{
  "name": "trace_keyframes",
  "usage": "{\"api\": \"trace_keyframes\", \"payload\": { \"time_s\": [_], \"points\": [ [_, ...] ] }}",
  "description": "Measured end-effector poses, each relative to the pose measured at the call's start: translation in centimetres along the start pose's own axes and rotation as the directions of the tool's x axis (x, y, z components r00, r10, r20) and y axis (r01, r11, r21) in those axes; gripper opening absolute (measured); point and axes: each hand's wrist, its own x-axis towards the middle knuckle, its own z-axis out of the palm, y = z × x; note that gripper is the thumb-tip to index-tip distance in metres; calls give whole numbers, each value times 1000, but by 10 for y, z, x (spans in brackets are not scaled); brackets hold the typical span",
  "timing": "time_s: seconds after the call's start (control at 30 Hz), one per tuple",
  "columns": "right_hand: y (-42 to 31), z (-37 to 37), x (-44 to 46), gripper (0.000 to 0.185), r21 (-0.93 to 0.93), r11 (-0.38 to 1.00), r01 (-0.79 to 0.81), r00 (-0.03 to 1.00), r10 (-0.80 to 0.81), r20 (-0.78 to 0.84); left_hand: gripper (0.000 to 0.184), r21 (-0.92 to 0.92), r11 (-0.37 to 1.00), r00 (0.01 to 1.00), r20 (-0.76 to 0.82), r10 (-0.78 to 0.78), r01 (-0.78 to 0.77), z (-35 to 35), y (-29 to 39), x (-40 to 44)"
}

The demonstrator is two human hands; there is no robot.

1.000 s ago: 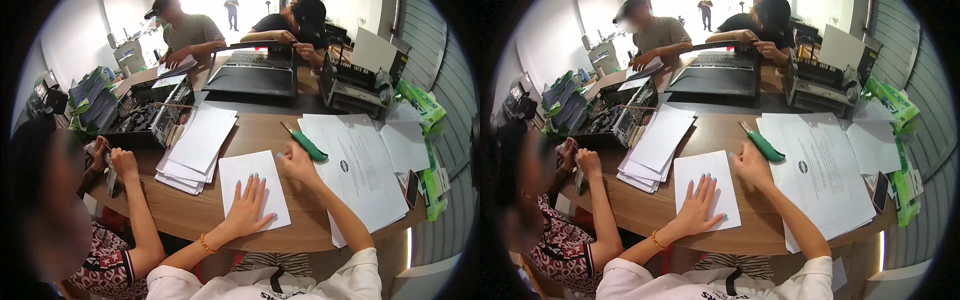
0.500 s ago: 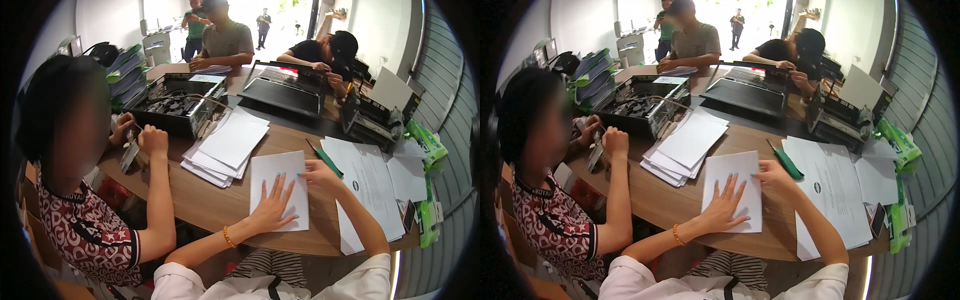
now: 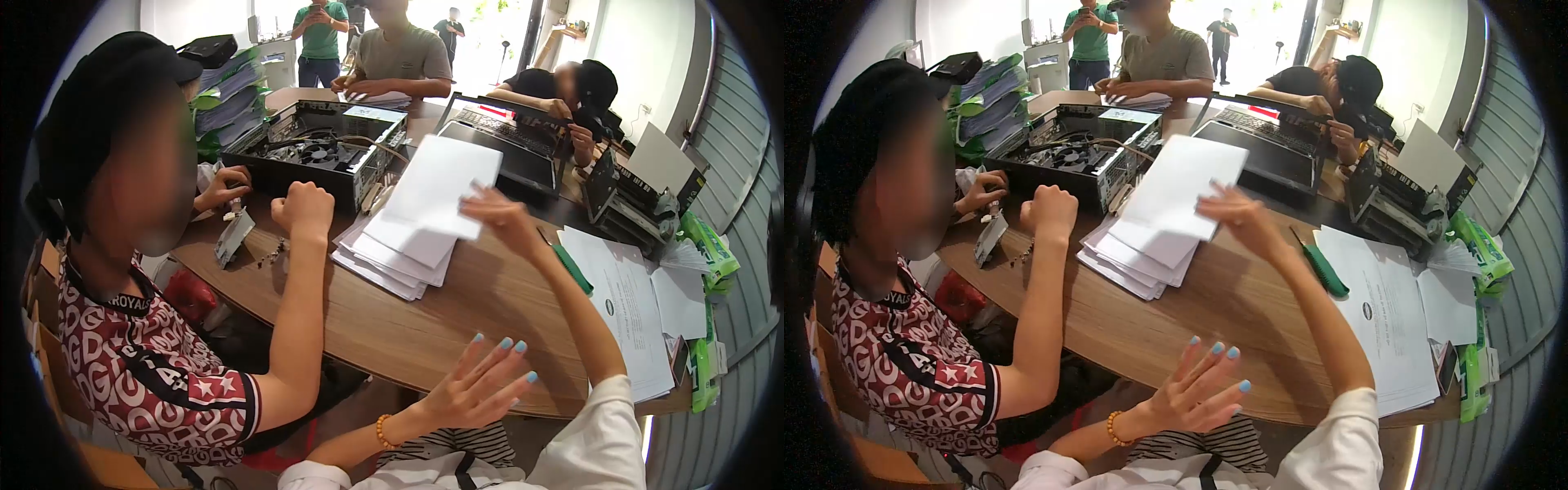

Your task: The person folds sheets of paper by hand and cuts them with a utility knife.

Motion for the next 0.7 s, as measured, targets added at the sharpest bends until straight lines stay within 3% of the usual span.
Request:
{"api": "trace_keyframes", "payload": {
  "time_s": [0.07, 0.17, 0.23, 0.27, 0.33, 0.43, 0.5, 0.6, 0.67, 0.7],
  "points": [
    [22, 49, -7, 45, 62, 998, 1, 987, -11, 162, 49, 41, 999, 997, 65, -38, 36, -15, -3, -11],
    [14, 71, -8, 47, 170, 985, -36, 981, 2, 195, 52, 49, 981, 974, 113, -194, 189, -31, -11, -25],
    [10, 74, -3, 39, 256, 947, -194, 968, 141, 209, 52, 53, 970, 963, 118, -242, 238, -37, -16, -29],
    [7, 75, -2, 39, 265, 947, -180, 972, 129, 198, 52, 45, 956, 950, 112, -293, 289, -39, -18, -29],
    [3, 74, -4, 39, 75, 990, -119, 970, 99, 223, 53, 62, 953, 948, 100, -303, 298, -38, -18, -24],
    [-2, 70, -3, 54, 11, 994, -113, 931, 102, 350, 54, 47, 948, 938, 137, -317, 314, -28, -18, -15],
    [-11, 51, -7, 72, -34, 993, -112, 883, 115, 455, 55, 32, 963, 944, 190, -268, 267, -20, -17, -10],
    [-28, -6, -41, 68, 75, 980, -184, 914, 143, 381, 54, 25, 973, 944, 240, -228, 229, -12, -14, -3],
    [-33, -49, -81, 64, 80, 954, -289, 893, 239, 380, 54, 17, 976, 937, 277, -211, 215, -4, -12, 4],
    [-37, -71, -105, 62, -8, 943, -332, 875, 311, 372, 54, 5, 979, 931, 308, -194, 202, 0, -12, 8]
  ]
}}
